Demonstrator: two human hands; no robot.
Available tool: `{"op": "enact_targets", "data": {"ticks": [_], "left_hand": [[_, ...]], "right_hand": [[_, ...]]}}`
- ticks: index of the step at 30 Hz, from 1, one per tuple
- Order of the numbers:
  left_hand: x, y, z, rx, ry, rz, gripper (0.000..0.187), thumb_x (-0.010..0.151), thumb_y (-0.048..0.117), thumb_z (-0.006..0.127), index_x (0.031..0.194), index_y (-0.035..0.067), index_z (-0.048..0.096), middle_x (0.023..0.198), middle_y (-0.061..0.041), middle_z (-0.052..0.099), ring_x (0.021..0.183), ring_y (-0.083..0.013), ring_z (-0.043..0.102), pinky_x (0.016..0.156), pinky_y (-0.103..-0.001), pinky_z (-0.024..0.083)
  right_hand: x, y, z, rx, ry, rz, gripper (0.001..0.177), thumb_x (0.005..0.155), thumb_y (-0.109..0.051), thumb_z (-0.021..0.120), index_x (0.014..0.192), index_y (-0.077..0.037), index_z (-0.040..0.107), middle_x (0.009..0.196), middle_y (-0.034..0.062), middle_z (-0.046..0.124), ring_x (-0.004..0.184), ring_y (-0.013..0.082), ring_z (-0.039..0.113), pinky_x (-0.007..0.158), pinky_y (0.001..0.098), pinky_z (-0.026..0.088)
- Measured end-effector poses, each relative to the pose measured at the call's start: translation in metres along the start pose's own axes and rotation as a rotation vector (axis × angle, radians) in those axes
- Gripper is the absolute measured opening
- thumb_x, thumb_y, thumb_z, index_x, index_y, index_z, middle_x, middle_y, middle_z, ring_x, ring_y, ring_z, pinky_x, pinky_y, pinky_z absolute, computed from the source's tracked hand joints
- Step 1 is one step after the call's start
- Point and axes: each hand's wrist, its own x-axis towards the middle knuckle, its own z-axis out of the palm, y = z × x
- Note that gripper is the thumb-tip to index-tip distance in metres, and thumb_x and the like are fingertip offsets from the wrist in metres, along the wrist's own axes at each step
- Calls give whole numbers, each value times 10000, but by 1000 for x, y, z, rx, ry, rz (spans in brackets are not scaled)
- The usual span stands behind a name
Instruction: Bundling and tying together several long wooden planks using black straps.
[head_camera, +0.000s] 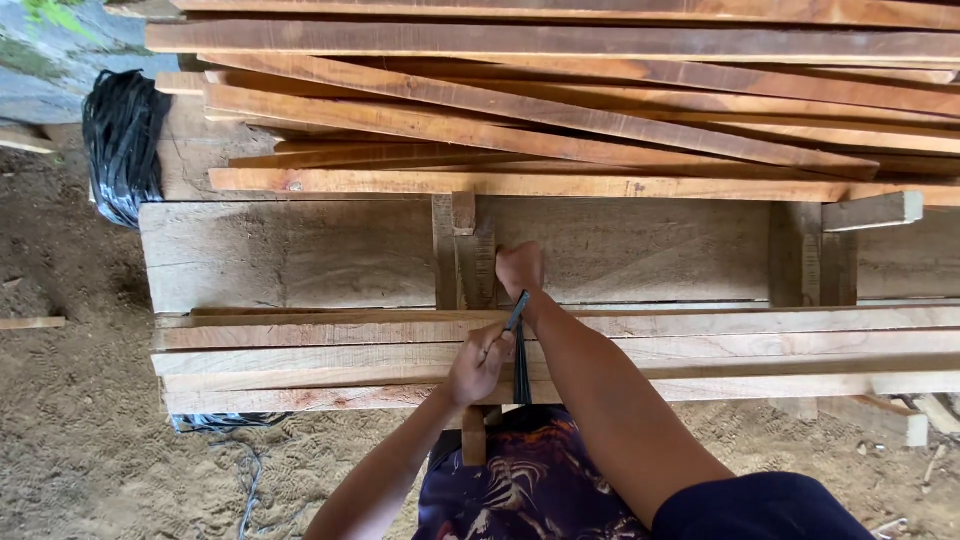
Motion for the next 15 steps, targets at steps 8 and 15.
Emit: {"op": "enact_targets", "data": {"ticks": [8, 15], "left_hand": [[19, 33, 13, -267, 153, -102, 457, 1146, 212, 384, 693, 150, 402, 622, 41, 339, 571, -87, 341, 603, -274, 387], [5, 40, 32, -106, 211, -237, 448, 1133, 273, 334, 709, 140, 393, 631, 13, 297, 589, -117, 328, 642, -334, 401]], "right_hand": [[8, 6, 0, 20, 101, -30, 460, 906, -290, 632, 530, -25, 603, 520, 188, 581, 484, 290, 582, 528, 490, 439], [10, 14, 0, 60, 309, -168, 467, 832, -252, 619, 387, -141, 535, 426, 105, 497, 463, 339, 596, 632, 455, 534]]}}
